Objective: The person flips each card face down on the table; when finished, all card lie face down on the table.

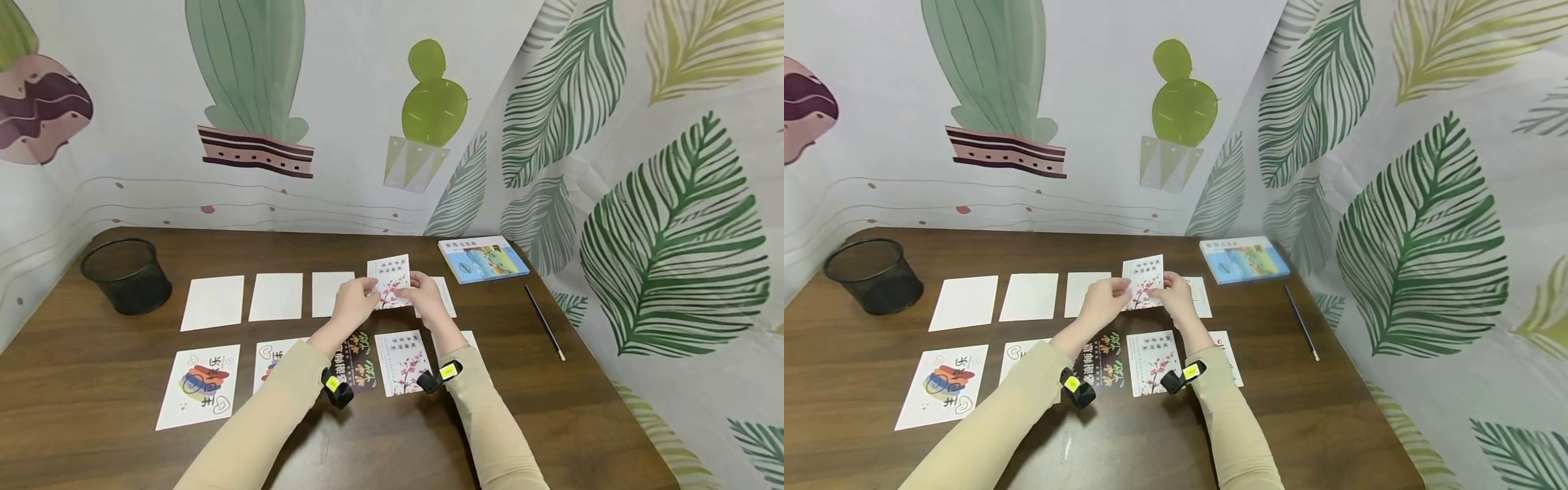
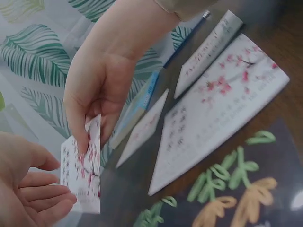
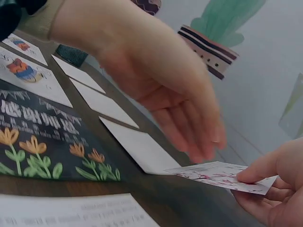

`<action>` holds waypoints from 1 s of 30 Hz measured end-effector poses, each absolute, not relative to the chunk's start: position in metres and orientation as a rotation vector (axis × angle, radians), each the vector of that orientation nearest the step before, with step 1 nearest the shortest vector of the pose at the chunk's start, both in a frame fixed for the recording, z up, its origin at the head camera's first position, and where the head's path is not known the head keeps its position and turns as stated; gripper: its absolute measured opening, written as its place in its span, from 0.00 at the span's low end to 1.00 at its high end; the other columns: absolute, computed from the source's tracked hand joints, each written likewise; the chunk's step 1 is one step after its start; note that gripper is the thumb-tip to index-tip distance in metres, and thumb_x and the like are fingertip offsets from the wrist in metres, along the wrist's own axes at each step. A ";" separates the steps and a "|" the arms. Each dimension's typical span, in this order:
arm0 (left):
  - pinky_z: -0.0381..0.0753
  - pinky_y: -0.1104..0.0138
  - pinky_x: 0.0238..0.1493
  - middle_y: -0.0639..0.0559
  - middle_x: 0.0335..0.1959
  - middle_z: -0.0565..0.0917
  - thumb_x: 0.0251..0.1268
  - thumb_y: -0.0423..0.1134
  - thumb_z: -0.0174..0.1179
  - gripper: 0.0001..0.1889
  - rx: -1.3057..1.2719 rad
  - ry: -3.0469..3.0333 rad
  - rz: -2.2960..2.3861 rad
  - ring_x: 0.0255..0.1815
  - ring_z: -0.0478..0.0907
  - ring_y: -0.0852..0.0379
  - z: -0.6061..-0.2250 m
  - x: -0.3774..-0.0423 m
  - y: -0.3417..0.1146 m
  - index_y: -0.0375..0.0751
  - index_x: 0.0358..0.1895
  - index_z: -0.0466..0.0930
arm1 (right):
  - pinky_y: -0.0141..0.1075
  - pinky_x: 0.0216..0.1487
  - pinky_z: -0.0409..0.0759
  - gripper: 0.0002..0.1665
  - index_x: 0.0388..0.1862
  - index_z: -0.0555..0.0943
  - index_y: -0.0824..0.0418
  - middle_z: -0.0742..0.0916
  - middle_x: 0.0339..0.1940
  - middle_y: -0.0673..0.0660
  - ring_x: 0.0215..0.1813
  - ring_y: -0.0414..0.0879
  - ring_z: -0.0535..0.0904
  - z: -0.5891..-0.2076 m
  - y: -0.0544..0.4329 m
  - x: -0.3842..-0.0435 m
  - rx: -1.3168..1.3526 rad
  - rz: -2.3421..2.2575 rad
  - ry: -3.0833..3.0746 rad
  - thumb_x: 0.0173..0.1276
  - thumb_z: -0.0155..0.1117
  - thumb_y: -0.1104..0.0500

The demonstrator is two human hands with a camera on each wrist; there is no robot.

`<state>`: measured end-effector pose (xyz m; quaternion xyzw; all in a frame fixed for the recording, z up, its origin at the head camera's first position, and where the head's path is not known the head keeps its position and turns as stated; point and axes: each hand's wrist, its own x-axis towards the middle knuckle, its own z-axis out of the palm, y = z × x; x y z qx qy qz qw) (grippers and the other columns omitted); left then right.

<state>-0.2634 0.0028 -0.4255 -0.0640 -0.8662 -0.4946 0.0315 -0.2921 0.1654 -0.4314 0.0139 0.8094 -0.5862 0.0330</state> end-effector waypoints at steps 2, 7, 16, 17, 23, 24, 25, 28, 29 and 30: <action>0.84 0.56 0.50 0.39 0.48 0.86 0.65 0.35 0.59 0.17 -0.196 -2.632 -1.504 0.50 0.84 0.44 -0.421 -0.264 0.004 0.32 0.54 0.82 | 0.43 0.56 0.78 0.28 0.62 0.73 0.72 0.82 0.54 0.67 0.51 0.53 0.79 -0.429 0.160 -0.291 0.023 -1.821 2.500 0.61 0.63 0.69; 0.85 0.59 0.40 0.41 0.39 0.89 0.63 0.42 0.64 0.18 -0.171 -2.577 -1.452 0.40 0.87 0.48 -0.412 -0.267 0.005 0.31 0.49 0.85 | 0.40 0.54 0.79 0.27 0.60 0.73 0.73 0.83 0.54 0.69 0.52 0.55 0.80 -0.423 0.148 -0.287 -0.057 -1.838 2.504 0.60 0.62 0.71; 0.86 0.60 0.38 0.42 0.39 0.89 0.62 0.51 0.66 0.22 -0.151 -2.577 -1.416 0.41 0.87 0.47 -0.402 -0.270 0.001 0.33 0.46 0.87 | 0.35 0.47 0.82 0.27 0.61 0.72 0.72 0.82 0.52 0.70 0.50 0.52 0.83 -0.414 0.134 -0.281 -0.242 -1.923 2.403 0.60 0.61 0.73; 0.86 0.60 0.38 0.42 0.39 0.89 0.62 0.51 0.66 0.22 -0.152 -2.579 -1.415 0.41 0.87 0.47 -0.401 -0.270 0.001 0.33 0.46 0.87 | 0.35 0.48 0.83 0.28 0.61 0.72 0.72 0.82 0.53 0.70 0.50 0.51 0.83 -0.414 0.133 -0.281 -0.260 -1.932 2.386 0.60 0.61 0.73; 0.86 0.60 0.38 0.41 0.40 0.89 0.63 0.45 0.65 0.18 -0.145 -2.601 -1.420 0.42 0.87 0.46 -0.393 -0.272 -0.003 0.34 0.47 0.87 | 0.35 0.49 0.83 0.36 0.66 0.69 0.69 0.80 0.57 0.67 0.52 0.48 0.81 -0.413 0.135 -0.282 -0.361 -1.905 2.305 0.57 0.67 0.72; 0.86 0.60 0.37 0.41 0.40 0.89 0.63 0.44 0.65 0.18 -0.142 -2.604 -1.421 0.41 0.86 0.45 -0.393 -0.273 -0.004 0.34 0.48 0.87 | 0.36 0.51 0.83 0.37 0.67 0.68 0.68 0.79 0.59 0.66 0.54 0.50 0.80 -0.413 0.136 -0.282 -0.391 -1.890 2.281 0.57 0.67 0.72; 0.86 0.60 0.37 0.40 0.41 0.89 0.63 0.44 0.65 0.17 -0.139 -2.609 -1.426 0.41 0.86 0.45 -0.392 -0.273 -0.005 0.34 0.48 0.86 | 0.36 0.53 0.82 0.39 0.68 0.66 0.68 0.78 0.60 0.66 0.56 0.51 0.79 -0.412 0.138 -0.283 -0.418 -1.871 2.257 0.57 0.67 0.71; 0.85 0.59 0.37 0.40 0.42 0.88 0.65 0.42 0.63 0.16 -0.121 -2.610 -1.454 0.40 0.86 0.45 -0.392 -0.275 -0.008 0.33 0.48 0.86 | 0.39 0.57 0.80 0.43 0.73 0.62 0.65 0.74 0.65 0.65 0.62 0.57 0.75 -0.413 0.146 -0.285 -0.470 -1.823 2.185 0.59 0.66 0.71; 0.85 0.59 0.37 0.40 0.42 0.88 0.65 0.41 0.62 0.15 -0.117 -2.605 -1.460 0.41 0.86 0.45 -0.393 -0.276 -0.008 0.33 0.48 0.86 | 0.40 0.58 0.79 0.43 0.74 0.61 0.64 0.73 0.66 0.65 0.64 0.58 0.74 -0.413 0.149 -0.286 -0.477 -1.811 2.167 0.60 0.66 0.70; 0.85 0.58 0.38 0.40 0.42 0.88 0.65 0.40 0.61 0.15 -0.110 -2.601 -1.470 0.41 0.86 0.45 -0.393 -0.276 -0.009 0.33 0.48 0.86 | 0.40 0.59 0.79 0.43 0.74 0.60 0.63 0.73 0.67 0.66 0.65 0.59 0.73 -0.414 0.151 -0.286 -0.478 -1.802 2.157 0.61 0.66 0.70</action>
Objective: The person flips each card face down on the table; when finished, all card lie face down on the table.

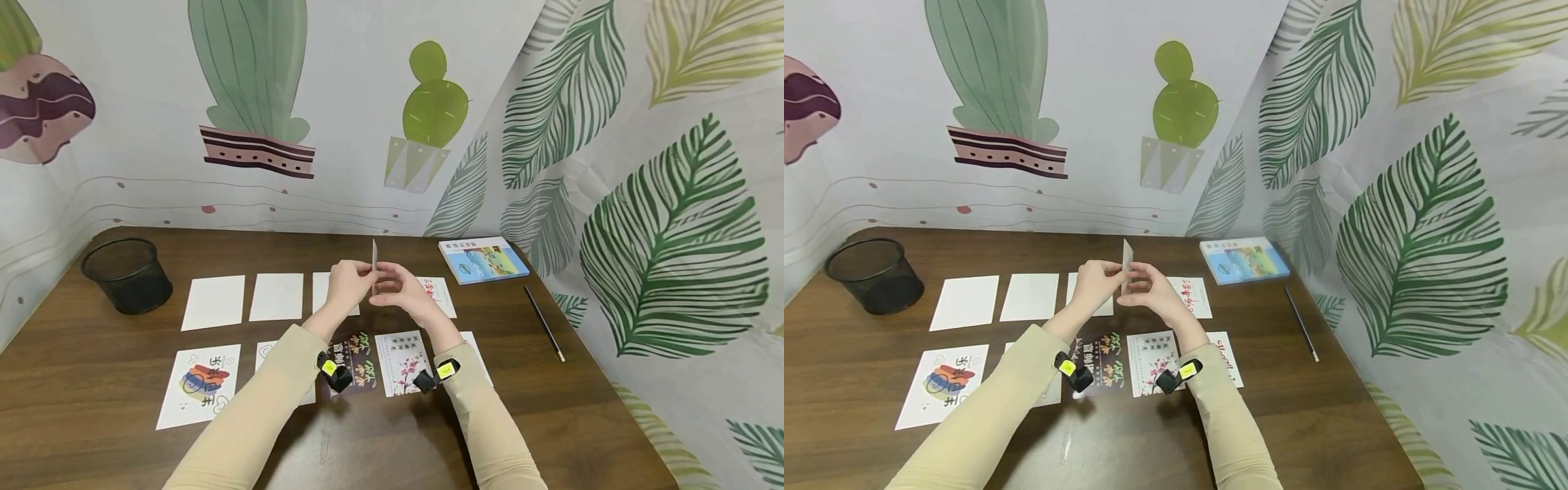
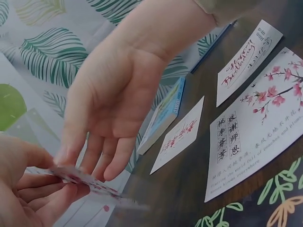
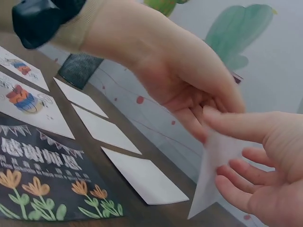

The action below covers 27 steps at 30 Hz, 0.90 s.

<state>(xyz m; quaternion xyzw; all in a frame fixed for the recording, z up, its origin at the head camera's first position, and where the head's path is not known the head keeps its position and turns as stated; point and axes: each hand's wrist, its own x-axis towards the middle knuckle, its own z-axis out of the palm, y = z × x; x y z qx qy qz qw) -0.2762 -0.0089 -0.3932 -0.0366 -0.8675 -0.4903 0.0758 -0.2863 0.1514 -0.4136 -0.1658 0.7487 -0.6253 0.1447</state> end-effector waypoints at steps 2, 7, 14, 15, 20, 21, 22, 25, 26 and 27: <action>0.84 0.58 0.40 0.40 0.42 0.88 0.64 0.38 0.60 0.14 -0.095 -2.590 -1.487 0.42 0.86 0.46 -0.395 -0.277 -0.009 0.32 0.47 0.86 | 0.41 0.60 0.78 0.43 0.75 0.61 0.62 0.72 0.68 0.66 0.66 0.61 0.72 -0.415 0.155 -0.288 -0.468 -1.786 2.164 0.62 0.66 0.69; 0.84 0.58 0.41 0.39 0.41 0.88 0.63 0.36 0.59 0.14 -0.050 -2.559 -1.514 0.40 0.85 0.46 -0.399 -0.278 -0.009 0.31 0.47 0.86 | 0.46 0.64 0.75 0.38 0.72 0.64 0.65 0.74 0.66 0.68 0.65 0.62 0.74 -0.419 0.160 -0.292 -0.396 -1.782 2.232 0.65 0.64 0.67; 0.83 0.55 0.47 0.35 0.44 0.87 0.66 0.35 0.57 0.16 -0.032 -2.523 -1.578 0.45 0.84 0.43 -0.412 -0.276 -0.011 0.27 0.51 0.83 | 0.44 0.64 0.76 0.28 0.66 0.69 0.73 0.78 0.60 0.71 0.56 0.54 0.80 -0.433 0.167 -0.302 -0.109 -1.916 2.347 0.69 0.61 0.66; 0.83 0.55 0.48 0.35 0.45 0.87 0.67 0.35 0.57 0.16 -0.031 -2.523 -1.587 0.46 0.84 0.43 -0.415 -0.277 -0.011 0.27 0.52 0.82 | 0.45 0.64 0.76 0.27 0.66 0.69 0.74 0.79 0.59 0.72 0.55 0.52 0.80 -0.435 0.168 -0.303 -0.079 -1.934 2.343 0.70 0.60 0.66; 0.81 0.55 0.53 0.35 0.49 0.85 0.69 0.36 0.56 0.17 -0.019 -2.547 -1.644 0.52 0.82 0.42 -0.425 -0.278 -0.011 0.27 0.55 0.80 | 0.47 0.62 0.78 0.25 0.65 0.69 0.74 0.79 0.58 0.72 0.47 0.45 0.81 -0.439 0.172 -0.306 -0.017 -1.920 2.295 0.73 0.56 0.65; 0.81 0.55 0.54 0.35 0.50 0.85 0.70 0.36 0.56 0.17 -0.015 -2.555 -1.658 0.53 0.81 0.42 -0.426 -0.279 -0.011 0.27 0.55 0.80 | 0.46 0.61 0.79 0.24 0.65 0.70 0.73 0.80 0.57 0.71 0.46 0.44 0.80 -0.439 0.172 -0.306 -0.007 -1.905 2.300 0.73 0.56 0.64; 0.81 0.55 0.55 0.34 0.51 0.84 0.70 0.36 0.56 0.18 -0.012 -2.563 -1.668 0.54 0.81 0.42 -0.428 -0.279 -0.011 0.27 0.55 0.79 | 0.45 0.60 0.80 0.23 0.64 0.71 0.73 0.81 0.55 0.69 0.44 0.43 0.80 -0.440 0.173 -0.307 0.005 -1.895 2.304 0.73 0.57 0.64; 0.81 0.55 0.56 0.34 0.52 0.84 0.71 0.37 0.56 0.18 -0.006 -2.581 -1.700 0.55 0.81 0.42 -0.432 -0.280 -0.012 0.26 0.56 0.79 | 0.38 0.53 0.83 0.21 0.61 0.72 0.73 0.81 0.48 0.63 0.41 0.40 0.78 -0.441 0.174 -0.309 0.041 -1.877 2.322 0.72 0.58 0.65; 0.81 0.54 0.55 0.34 0.52 0.84 0.71 0.37 0.56 0.18 -0.007 -2.584 -1.705 0.54 0.81 0.42 -0.433 -0.280 -0.012 0.26 0.56 0.79 | 0.36 0.50 0.83 0.21 0.61 0.72 0.73 0.81 0.46 0.60 0.40 0.40 0.78 -0.442 0.175 -0.309 0.056 -1.872 2.326 0.72 0.58 0.66; 0.81 0.54 0.55 0.34 0.51 0.84 0.70 0.37 0.56 0.18 -0.010 -2.589 -1.702 0.54 0.81 0.42 -0.434 -0.280 -0.013 0.26 0.55 0.79 | 0.33 0.47 0.83 0.20 0.60 0.72 0.74 0.81 0.44 0.59 0.39 0.39 0.78 -0.442 0.175 -0.310 0.066 -1.869 2.327 0.71 0.58 0.67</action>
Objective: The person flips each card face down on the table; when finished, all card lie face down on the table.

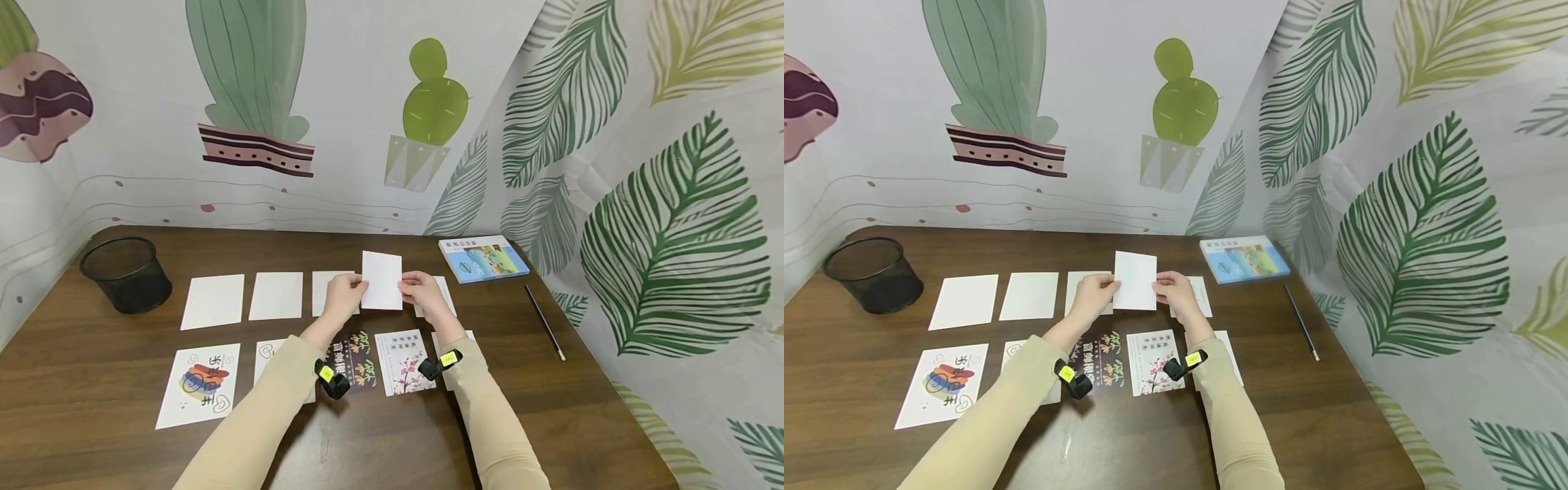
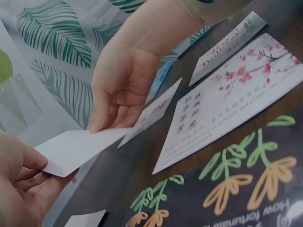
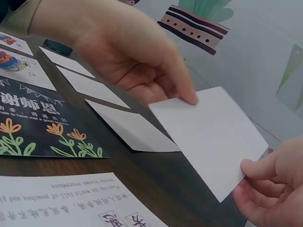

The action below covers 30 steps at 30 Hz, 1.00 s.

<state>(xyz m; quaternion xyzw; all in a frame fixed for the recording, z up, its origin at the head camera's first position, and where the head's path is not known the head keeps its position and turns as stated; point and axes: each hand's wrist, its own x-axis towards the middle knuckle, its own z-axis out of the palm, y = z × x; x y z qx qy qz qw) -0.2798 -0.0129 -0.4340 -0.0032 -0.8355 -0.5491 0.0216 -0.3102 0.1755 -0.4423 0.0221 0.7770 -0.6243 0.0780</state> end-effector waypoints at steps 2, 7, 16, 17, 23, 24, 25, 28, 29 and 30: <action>0.81 0.54 0.54 0.34 0.51 0.84 0.70 0.37 0.56 0.18 -0.016 -2.604 -1.690 0.52 0.82 0.42 -0.436 -0.280 -0.014 0.26 0.54 0.80 | 0.29 0.41 0.81 0.19 0.59 0.73 0.74 0.81 0.41 0.56 0.37 0.38 0.77 -0.443 0.177 -0.312 0.081 -1.862 2.322 0.71 0.57 0.68; 0.84 0.57 0.48 0.35 0.48 0.85 0.70 0.38 0.57 0.18 -0.024 -2.633 -1.668 0.46 0.85 0.43 -0.437 -0.280 -0.018 0.27 0.55 0.80 | 0.26 0.35 0.79 0.17 0.57 0.74 0.74 0.80 0.37 0.54 0.34 0.38 0.76 -0.444 0.179 -0.316 0.135 -1.825 2.339 0.71 0.57 0.69; 0.81 0.53 0.55 0.36 0.51 0.84 0.68 0.35 0.57 0.21 -0.007 -2.659 -1.683 0.54 0.81 0.41 -0.436 -0.276 -0.020 0.28 0.60 0.76 | 0.26 0.33 0.77 0.17 0.57 0.76 0.74 0.81 0.37 0.57 0.32 0.39 0.75 -0.445 0.179 -0.320 0.217 -1.714 2.455 0.70 0.59 0.68; 0.81 0.54 0.55 0.35 0.52 0.84 0.68 0.35 0.57 0.20 -0.015 -2.669 -1.680 0.54 0.81 0.41 -0.436 -0.276 -0.019 0.28 0.60 0.76 | 0.26 0.32 0.77 0.17 0.57 0.76 0.74 0.82 0.38 0.58 0.32 0.39 0.75 -0.445 0.179 -0.321 0.219 -1.705 2.467 0.70 0.59 0.68; 0.82 0.55 0.53 0.35 0.51 0.84 0.66 0.33 0.58 0.20 -0.056 -2.701 -1.659 0.53 0.82 0.41 -0.438 -0.275 -0.016 0.27 0.59 0.77 | 0.27 0.33 0.79 0.17 0.55 0.78 0.74 0.85 0.44 0.65 0.33 0.41 0.78 -0.446 0.178 -0.320 0.227 -1.651 2.532 0.69 0.60 0.68; 0.82 0.55 0.53 0.35 0.51 0.84 0.65 0.33 0.58 0.20 -0.062 -2.708 -1.653 0.53 0.82 0.41 -0.438 -0.275 -0.015 0.27 0.59 0.77 | 0.27 0.34 0.80 0.17 0.55 0.79 0.74 0.85 0.45 0.66 0.34 0.41 0.78 -0.446 0.177 -0.320 0.231 -1.645 2.538 0.69 0.60 0.68; 0.82 0.55 0.53 0.34 0.51 0.84 0.65 0.33 0.58 0.20 -0.072 -2.715 -1.647 0.53 0.82 0.41 -0.439 -0.275 -0.015 0.27 0.59 0.77 | 0.28 0.36 0.81 0.17 0.55 0.79 0.73 0.85 0.47 0.67 0.35 0.42 0.79 -0.447 0.177 -0.320 0.233 -1.636 2.548 0.69 0.61 0.68; 0.82 0.56 0.54 0.35 0.51 0.84 0.65 0.33 0.59 0.21 -0.094 -2.739 -1.638 0.53 0.82 0.41 -0.439 -0.274 -0.013 0.27 0.59 0.77 | 0.32 0.41 0.84 0.17 0.54 0.80 0.72 0.85 0.49 0.68 0.40 0.46 0.82 -0.447 0.177 -0.319 0.242 -1.625 2.555 0.69 0.62 0.67; 0.82 0.55 0.54 0.35 0.51 0.84 0.65 0.33 0.59 0.21 -0.099 -2.748 -1.629 0.53 0.82 0.41 -0.440 -0.274 -0.013 0.27 0.59 0.77 | 0.34 0.43 0.84 0.17 0.54 0.80 0.72 0.85 0.50 0.68 0.41 0.47 0.83 -0.448 0.177 -0.319 0.245 -1.625 2.554 0.68 0.62 0.67; 0.82 0.55 0.55 0.35 0.51 0.84 0.65 0.33 0.59 0.21 -0.103 -2.757 -1.618 0.54 0.82 0.42 -0.440 -0.274 -0.012 0.27 0.59 0.77 | 0.35 0.44 0.85 0.17 0.54 0.80 0.72 0.85 0.50 0.68 0.43 0.49 0.84 -0.448 0.177 -0.319 0.245 -1.626 2.550 0.68 0.63 0.67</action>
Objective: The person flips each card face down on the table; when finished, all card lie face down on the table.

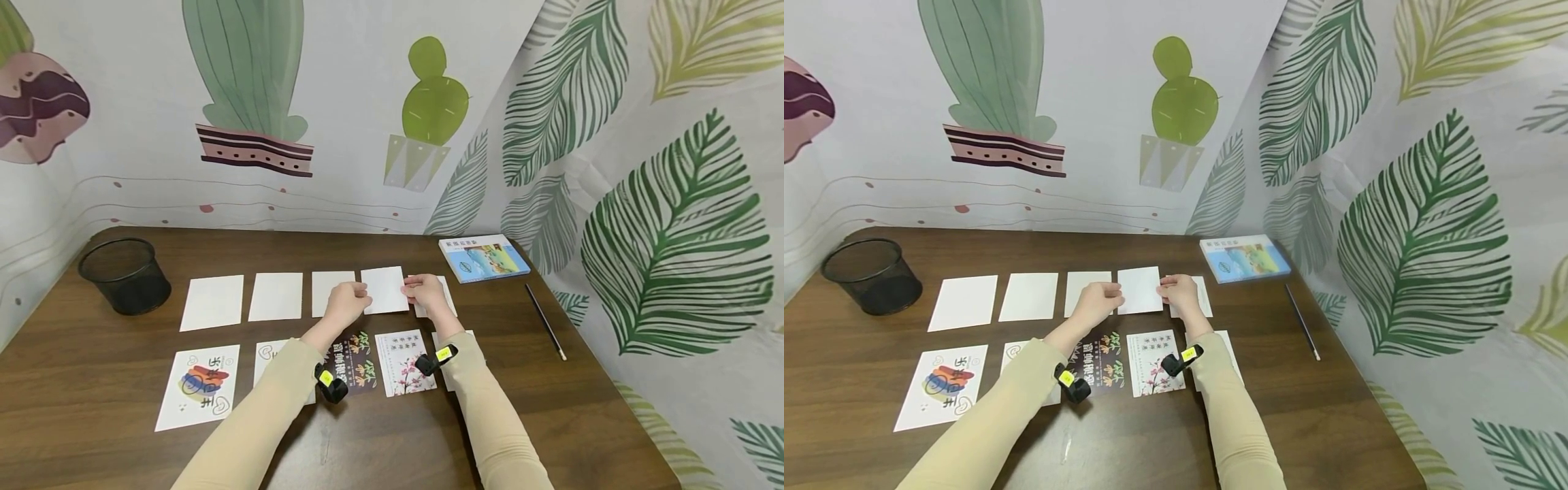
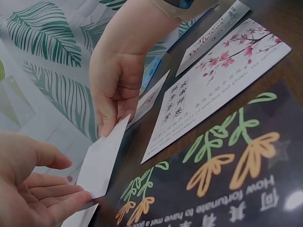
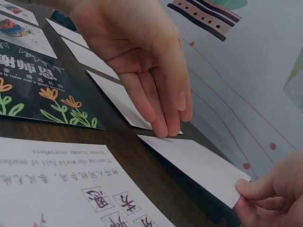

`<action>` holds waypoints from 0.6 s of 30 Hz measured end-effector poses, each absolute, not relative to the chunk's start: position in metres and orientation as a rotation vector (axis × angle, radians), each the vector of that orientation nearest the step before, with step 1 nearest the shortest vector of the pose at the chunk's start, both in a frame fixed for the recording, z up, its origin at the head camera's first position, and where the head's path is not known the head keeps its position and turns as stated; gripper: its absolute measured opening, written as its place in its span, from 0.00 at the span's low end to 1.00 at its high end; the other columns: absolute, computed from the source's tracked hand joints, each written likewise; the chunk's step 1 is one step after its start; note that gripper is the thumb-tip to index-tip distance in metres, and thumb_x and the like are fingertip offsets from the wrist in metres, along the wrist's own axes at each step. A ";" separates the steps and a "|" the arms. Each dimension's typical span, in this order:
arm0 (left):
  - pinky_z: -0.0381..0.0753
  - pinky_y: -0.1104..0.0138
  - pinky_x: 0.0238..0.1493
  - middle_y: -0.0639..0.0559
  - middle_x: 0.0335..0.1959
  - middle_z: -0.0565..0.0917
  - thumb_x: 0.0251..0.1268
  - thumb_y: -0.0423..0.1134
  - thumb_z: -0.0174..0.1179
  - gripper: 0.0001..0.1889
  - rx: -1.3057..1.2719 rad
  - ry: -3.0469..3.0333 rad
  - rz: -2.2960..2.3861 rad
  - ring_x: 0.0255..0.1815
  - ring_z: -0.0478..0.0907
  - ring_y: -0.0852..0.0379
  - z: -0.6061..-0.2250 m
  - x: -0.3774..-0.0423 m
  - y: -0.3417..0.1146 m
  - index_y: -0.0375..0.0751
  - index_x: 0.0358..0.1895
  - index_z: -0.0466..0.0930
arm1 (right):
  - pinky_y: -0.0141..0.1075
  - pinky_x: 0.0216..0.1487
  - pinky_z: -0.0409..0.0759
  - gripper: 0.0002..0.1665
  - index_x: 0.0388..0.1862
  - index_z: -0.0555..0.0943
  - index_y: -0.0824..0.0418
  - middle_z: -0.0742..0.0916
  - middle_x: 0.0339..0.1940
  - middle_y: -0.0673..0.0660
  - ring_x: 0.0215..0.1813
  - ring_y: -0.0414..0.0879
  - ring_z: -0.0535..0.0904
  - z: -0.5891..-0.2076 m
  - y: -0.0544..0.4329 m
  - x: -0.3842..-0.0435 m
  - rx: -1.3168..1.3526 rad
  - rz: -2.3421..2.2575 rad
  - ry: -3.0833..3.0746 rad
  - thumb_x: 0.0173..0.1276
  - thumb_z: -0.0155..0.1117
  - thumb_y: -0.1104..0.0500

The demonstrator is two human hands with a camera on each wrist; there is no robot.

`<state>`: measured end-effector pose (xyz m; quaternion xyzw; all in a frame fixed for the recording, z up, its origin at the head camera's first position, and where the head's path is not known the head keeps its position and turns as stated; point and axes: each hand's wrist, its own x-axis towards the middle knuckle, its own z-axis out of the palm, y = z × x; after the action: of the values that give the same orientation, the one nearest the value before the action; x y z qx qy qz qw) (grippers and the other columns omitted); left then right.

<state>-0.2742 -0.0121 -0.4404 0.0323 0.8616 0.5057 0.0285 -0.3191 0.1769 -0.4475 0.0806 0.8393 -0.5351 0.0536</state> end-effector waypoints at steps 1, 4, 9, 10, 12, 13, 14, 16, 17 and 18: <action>0.81 0.55 0.55 0.35 0.51 0.84 0.65 0.33 0.59 0.21 0.100 2.661 1.551 0.54 0.82 0.42 -0.441 -0.274 -0.012 0.27 0.59 0.77 | 0.36 0.46 0.85 0.17 0.54 0.80 0.72 0.85 0.50 0.68 0.45 0.51 0.84 -0.448 0.177 -0.319 0.241 -1.625 2.550 0.68 0.63 0.67; 0.81 0.55 0.55 0.35 0.51 0.84 0.65 0.33 0.59 0.21 0.096 2.662 1.533 0.54 0.82 0.42 -0.441 -0.274 -0.011 0.27 0.59 0.77 | 0.40 0.49 0.85 0.17 0.54 0.80 0.73 0.85 0.51 0.69 0.49 0.56 0.84 -0.446 0.177 -0.318 0.233 -1.638 2.543 0.67 0.64 0.67; 0.81 0.55 0.56 0.35 0.52 0.84 0.65 0.34 0.59 0.21 0.098 2.664 1.516 0.54 0.81 0.42 -0.441 -0.274 -0.011 0.27 0.60 0.77 | 0.41 0.51 0.85 0.19 0.54 0.80 0.74 0.83 0.57 0.68 0.51 0.58 0.84 -0.444 0.179 -0.318 0.235 -1.663 2.527 0.66 0.65 0.67; 0.81 0.55 0.56 0.35 0.52 0.84 0.65 0.34 0.59 0.21 0.098 2.665 1.510 0.54 0.81 0.42 -0.441 -0.274 -0.011 0.27 0.60 0.77 | 0.41 0.51 0.85 0.19 0.54 0.80 0.74 0.83 0.57 0.69 0.51 0.57 0.84 -0.444 0.179 -0.318 0.230 -1.667 2.527 0.66 0.65 0.67; 0.80 0.55 0.56 0.35 0.52 0.84 0.65 0.34 0.59 0.21 0.094 2.666 1.504 0.55 0.81 0.41 -0.442 -0.275 -0.011 0.27 0.60 0.76 | 0.40 0.49 0.85 0.19 0.54 0.79 0.75 0.82 0.58 0.69 0.48 0.55 0.85 -0.444 0.180 -0.318 0.216 -1.674 2.530 0.66 0.65 0.67; 0.80 0.55 0.56 0.35 0.52 0.84 0.65 0.34 0.58 0.21 0.093 2.667 1.500 0.55 0.81 0.41 -0.442 -0.275 -0.011 0.27 0.60 0.76 | 0.39 0.48 0.86 0.19 0.54 0.79 0.75 0.83 0.57 0.70 0.46 0.53 0.85 -0.444 0.181 -0.318 0.210 -1.674 2.537 0.66 0.64 0.67; 0.80 0.54 0.57 0.35 0.53 0.84 0.65 0.34 0.58 0.21 0.092 2.666 1.499 0.55 0.81 0.41 -0.442 -0.275 -0.011 0.27 0.60 0.76 | 0.38 0.47 0.86 0.19 0.54 0.79 0.76 0.84 0.55 0.70 0.44 0.51 0.86 -0.444 0.182 -0.318 0.203 -1.674 2.548 0.66 0.65 0.67; 0.80 0.54 0.57 0.35 0.53 0.83 0.66 0.34 0.58 0.21 0.093 2.663 1.498 0.56 0.81 0.41 -0.442 -0.275 -0.011 0.27 0.60 0.76 | 0.35 0.44 0.86 0.18 0.53 0.80 0.75 0.85 0.51 0.71 0.39 0.47 0.86 -0.444 0.185 -0.318 0.203 -1.691 2.564 0.65 0.65 0.68; 0.80 0.54 0.57 0.35 0.53 0.83 0.66 0.34 0.58 0.21 0.094 2.661 1.500 0.56 0.81 0.41 -0.442 -0.275 -0.011 0.27 0.60 0.76 | 0.34 0.42 0.86 0.18 0.52 0.81 0.75 0.86 0.49 0.70 0.37 0.45 0.85 -0.443 0.187 -0.317 0.208 -1.708 2.570 0.64 0.65 0.68; 0.80 0.54 0.57 0.35 0.54 0.83 0.66 0.34 0.58 0.21 0.097 2.658 1.504 0.56 0.80 0.41 -0.441 -0.275 -0.011 0.27 0.60 0.76 | 0.33 0.41 0.86 0.18 0.52 0.81 0.74 0.87 0.47 0.70 0.35 0.43 0.85 -0.443 0.189 -0.317 0.217 -1.721 2.583 0.64 0.66 0.67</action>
<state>-0.2748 -0.0109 -0.4414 0.0316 0.8691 0.4917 0.0430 -0.3169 0.1891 -0.4428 0.0696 0.8302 -0.5530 0.0152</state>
